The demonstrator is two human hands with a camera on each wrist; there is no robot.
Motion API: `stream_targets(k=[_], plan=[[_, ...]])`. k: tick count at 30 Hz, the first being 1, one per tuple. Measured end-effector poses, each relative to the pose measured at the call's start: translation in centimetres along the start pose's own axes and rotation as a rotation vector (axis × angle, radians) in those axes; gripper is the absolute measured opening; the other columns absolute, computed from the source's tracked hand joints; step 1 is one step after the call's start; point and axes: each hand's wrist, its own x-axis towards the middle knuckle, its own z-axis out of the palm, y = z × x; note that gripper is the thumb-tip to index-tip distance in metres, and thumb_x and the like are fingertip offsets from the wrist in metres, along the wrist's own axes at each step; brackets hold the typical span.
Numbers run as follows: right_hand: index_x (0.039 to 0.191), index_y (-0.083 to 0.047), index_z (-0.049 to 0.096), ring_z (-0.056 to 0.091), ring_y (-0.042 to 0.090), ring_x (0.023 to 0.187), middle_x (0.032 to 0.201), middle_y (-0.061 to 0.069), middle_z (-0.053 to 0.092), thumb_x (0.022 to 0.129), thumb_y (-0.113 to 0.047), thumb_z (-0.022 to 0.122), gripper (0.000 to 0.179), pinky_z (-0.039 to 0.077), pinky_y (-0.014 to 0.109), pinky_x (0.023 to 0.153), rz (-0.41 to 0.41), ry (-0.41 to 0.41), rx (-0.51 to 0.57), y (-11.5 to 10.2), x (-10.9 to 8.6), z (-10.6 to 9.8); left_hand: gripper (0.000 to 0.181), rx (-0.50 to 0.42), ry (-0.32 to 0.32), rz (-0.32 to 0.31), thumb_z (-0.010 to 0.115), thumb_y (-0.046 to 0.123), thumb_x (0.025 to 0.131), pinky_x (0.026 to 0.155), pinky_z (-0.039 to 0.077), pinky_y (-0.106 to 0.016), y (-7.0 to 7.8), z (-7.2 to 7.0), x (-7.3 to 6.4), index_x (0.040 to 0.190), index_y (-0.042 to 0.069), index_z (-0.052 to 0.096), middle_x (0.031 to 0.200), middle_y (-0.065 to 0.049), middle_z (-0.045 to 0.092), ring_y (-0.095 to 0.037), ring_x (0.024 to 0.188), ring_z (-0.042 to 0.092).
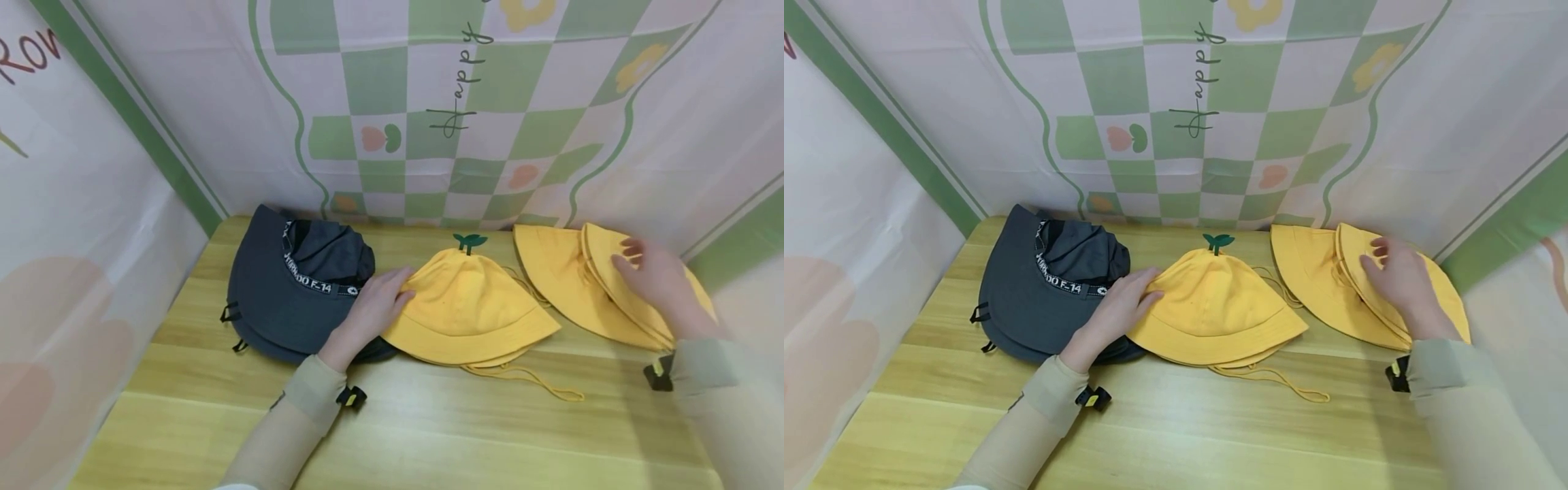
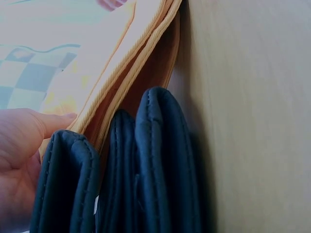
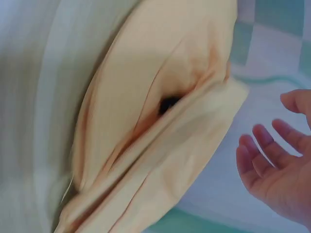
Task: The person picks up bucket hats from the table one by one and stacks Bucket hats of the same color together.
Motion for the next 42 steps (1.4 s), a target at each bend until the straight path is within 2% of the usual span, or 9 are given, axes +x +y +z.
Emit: stream_targets(k=[6,11,15,19,21,23,28,35,42], plan=[[0.134,0.026,0.033,0.043,0.064,0.108,0.123,0.05,0.041,0.102,-0.019,0.046,0.057,0.035,0.071,0.091,0.112,0.015,-0.055,3.7,-1.2,-1.4,0.026,-0.001,0.001,0.002,0.061,0.022,0.1,0.084,0.055,-0.037,-0.1,0.1,0.0,0.124,0.011,0.061,0.113,-0.007,0.07,-0.022,0.099,0.069],[0.137,0.031,0.023,0.034,0.069,0.113,0.127,0.055,0.033,0.101,-0.024,0.047,0.069,0.03,0.076,0.097,0.205,0.005,-0.073,6.3,-2.2,-1.8,0.027,-0.008,-0.01,-0.002,0.06,0.022,0.101,0.084,0.055,-0.037,-0.1,0.1,0.0,0.125,0.01,0.061,0.113,-0.008,0.07,-0.023,0.1,0.069],[0.133,0.035,0.02,0.037,0.07,0.105,0.12,0.057,0.031,0.101,-0.03,0.048,0.078,0.036,0.075,0.088,0.288,-0.048,-0.11,7.9,-2.9,-1.8,0.028,-0.011,-0.011,0.0,0.06,0.022,0.101,0.085,0.056,-0.038,-0.1,0.1,0.0,0.125,0.009,0.06,0.114,-0.008,0.07,-0.023,0.1,0.069],[0.127,0.038,0.022,0.042,0.069,0.095,0.111,0.057,0.033,0.101,-0.035,0.048,0.082,0.042,0.07,0.076,0.328,-0.115,-0.119,8.8,-3.4,-1.7,0.028,-0.015,-0.007,0.006,0.06,0.022,0.101,0.087,0.056,-0.038,-0.2,0.1,-0.1,0.126,0.009,0.061,0.116,-0.009,0.07,-0.024,0.102,0.069],[0.129,0.038,0.022,0.042,0.069,0.097,0.114,0.057,0.032,0.102,-0.04,0.047,0.085,0.042,0.071,0.078,0.345,-0.146,-0.124,9.1,-3.6,-1.5,0.028,-0.018,-0.006,0.007,0.06,0.022,0.101,0.087,0.055,-0.038,-0.3,0.1,-0.1,0.126,0.009,0.061,0.116,-0.009,0.07,-0.024,0.102,0.069],[0.135,0.036,0.014,0.036,0.071,0.105,0.122,0.059,0.027,0.102,-0.046,0.043,0.093,0.038,0.074,0.087,0.365,-0.184,-0.129,9.4,-3.6,-1.3,0.028,-0.019,-0.004,0.009,0.06,0.022,0.101,0.088,0.055,-0.038,-0.3,0.1,-0.1,0.126,0.009,0.061,0.117,-0.009,0.07,-0.024,0.103,0.069],[0.141,0.031,0.003,0.029,0.072,0.116,0.132,0.057,0.021,0.103,-0.048,0.039,0.096,0.03,0.075,0.098,0.363,-0.202,-0.122,9.9,-3.6,-0.8,0.03,-0.015,0.01,0.014,0.06,0.022,0.101,0.089,0.055,-0.038,-0.4,0.1,0.0,0.127,0.009,0.061,0.118,-0.01,0.07,-0.024,0.105,0.069],[0.134,0.036,0.015,0.031,0.071,0.11,0.122,0.058,0.027,0.1,-0.037,0.046,0.086,0.032,0.074,0.095,0.334,-0.137,-0.116,9.3,-3.9,-0.4,0.029,-0.015,-0.004,0.001,0.06,0.023,0.101,0.089,0.055,-0.037,-0.4,0.1,0.0,0.126,0.009,0.061,0.118,-0.009,0.07,-0.023,0.105,0.068],[0.124,0.04,0.025,0.038,0.072,0.099,0.115,0.06,0.031,0.099,-0.04,0.051,0.088,0.038,0.073,0.084,0.308,-0.104,-0.132,9.5,-5.0,0.0,0.029,-0.014,-0.012,-0.005,0.06,0.023,0.101,0.089,0.055,-0.037,-0.4,0.1,0.0,0.127,0.01,0.061,0.119,-0.008,0.07,-0.023,0.106,0.068]])
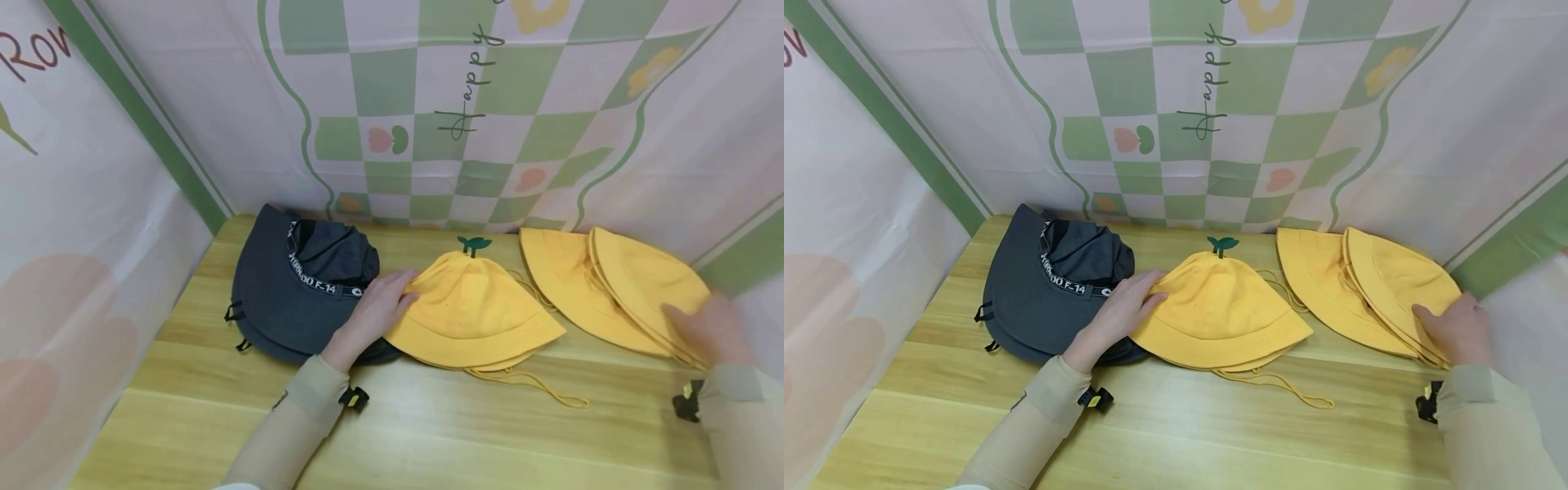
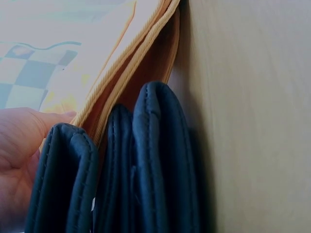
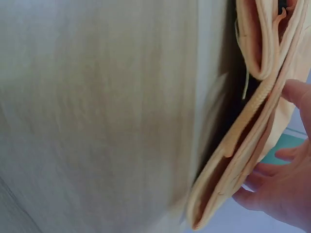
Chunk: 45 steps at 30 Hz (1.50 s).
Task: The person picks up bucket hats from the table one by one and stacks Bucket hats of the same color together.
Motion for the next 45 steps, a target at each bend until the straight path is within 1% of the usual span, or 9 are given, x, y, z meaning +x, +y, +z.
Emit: stream_targets(k=[4,14,18,22,28,33,37,41,45], plan=[[0.117,0.038,0.033,0.045,0.069,0.092,0.111,0.058,0.038,0.097,-0.043,0.054,0.086,0.042,0.071,0.078,0.001,0.041,-0.003,0.4,0.0,0.2,0.031,-0.003,-0.009,-0.005,0.059,0.024,0.101,0.092,0.055,-0.038,0.0,0.0,0.0,0.129,0.01,0.06,0.121,-0.009,0.07,-0.023,0.109,0.068],[0.142,0.027,0.022,0.034,0.068,0.119,0.132,0.055,0.033,0.1,-0.033,0.048,0.078,0.032,0.072,0.1,0.178,0.135,0.155,0.2,0.5,-0.6,0.033,-0.007,-0.003,0.0,0.06,0.023,0.101,0.091,0.055,-0.038,0.0,-0.1,-0.1,0.131,0.009,0.06,0.121,-0.009,0.069,-0.024,0.108,0.068],[0.143,0.022,0.029,0.044,0.06,0.107,0.131,0.049,0.039,0.102,-0.03,0.037,0.067,0.043,0.06,0.077,0.216,0.16,0.209,-0.5,0.3,-1.7,0.034,-0.008,-0.008,-0.005,0.059,0.023,0.101,0.093,0.055,-0.038,-0.1,-0.2,-0.1,0.133,0.009,0.059,0.123,-0.009,0.069,-0.024,0.11,0.068],[0.146,0.016,0.03,0.046,0.054,0.101,0.132,0.045,0.042,0.103,-0.031,0.031,0.064,0.037,0.037,0.064,0.195,0.206,0.234,-1.6,0.3,-2.7,0.034,-0.003,-0.009,-0.009,0.059,0.023,0.102,0.093,0.055,-0.038,-0.1,-0.2,-0.1,0.132,0.01,0.059,0.123,-0.009,0.069,-0.024,0.11,0.068],[0.15,0.01,0.029,0.043,0.058,0.117,0.141,0.042,0.041,0.105,-0.034,0.029,0.063,0.039,0.065,0.087,0.135,0.285,0.233,-4.3,0.2,-4.4,0.033,-0.008,-0.003,-0.007,0.059,0.024,0.102,0.093,0.055,-0.038,0.0,-0.2,-0.1,0.132,0.009,0.059,0.123,-0.009,0.069,-0.024,0.11,0.068],[0.153,0.0,0.033,0.043,0.053,0.125,0.15,0.033,0.041,0.106,-0.036,0.031,0.059,0.037,0.065,0.097,0.133,0.343,0.242,-7.1,0.0,-5.6,0.034,-0.008,-0.007,-0.011,0.058,0.024,0.102,0.092,0.055,-0.038,-0.1,-0.2,-0.1,0.132,0.009,0.059,0.122,-0.009,0.069,-0.024,0.109,0.068],[0.15,-0.009,0.043,0.055,0.017,0.11,0.149,0.013,0.05,0.105,-0.039,0.036,0.055,0.043,0.039,0.096,0.174,0.41,0.289,-9.2,-0.2,-6.3,0.033,-0.023,-0.011,-0.011,0.058,0.023,0.102,0.093,0.054,-0.039,-0.1,-0.1,0.0,0.132,0.009,0.059,0.123,-0.01,0.069,-0.024,0.109,0.068],[0.149,-0.022,0.046,0.034,-0.017,0.088,0.137,-0.015,0.05,0.103,-0.043,0.04,0.051,0.038,0.016,0.081,0.238,0.446,0.355,-11.0,-1.1,-7.0,0.031,-0.048,-0.017,-0.017,0.058,0.022,0.102,0.094,0.053,-0.04,-0.1,-0.2,0.1,0.13,0.008,0.059,0.122,-0.01,0.069,-0.025,0.109,0.067],[0.15,-0.028,0.044,0.034,-0.017,0.079,0.122,-0.031,0.043,0.104,-0.041,0.04,0.048,0.034,0.006,0.063,0.235,0.437,0.408,-12.6,-2.4,-7.6,0.031,-0.05,-0.021,-0.028,0.057,0.023,0.102,0.096,0.052,-0.042,-0.1,-0.2,0.1,0.13,0.009,0.059,0.123,-0.01,0.068,-0.025,0.111,0.066]])
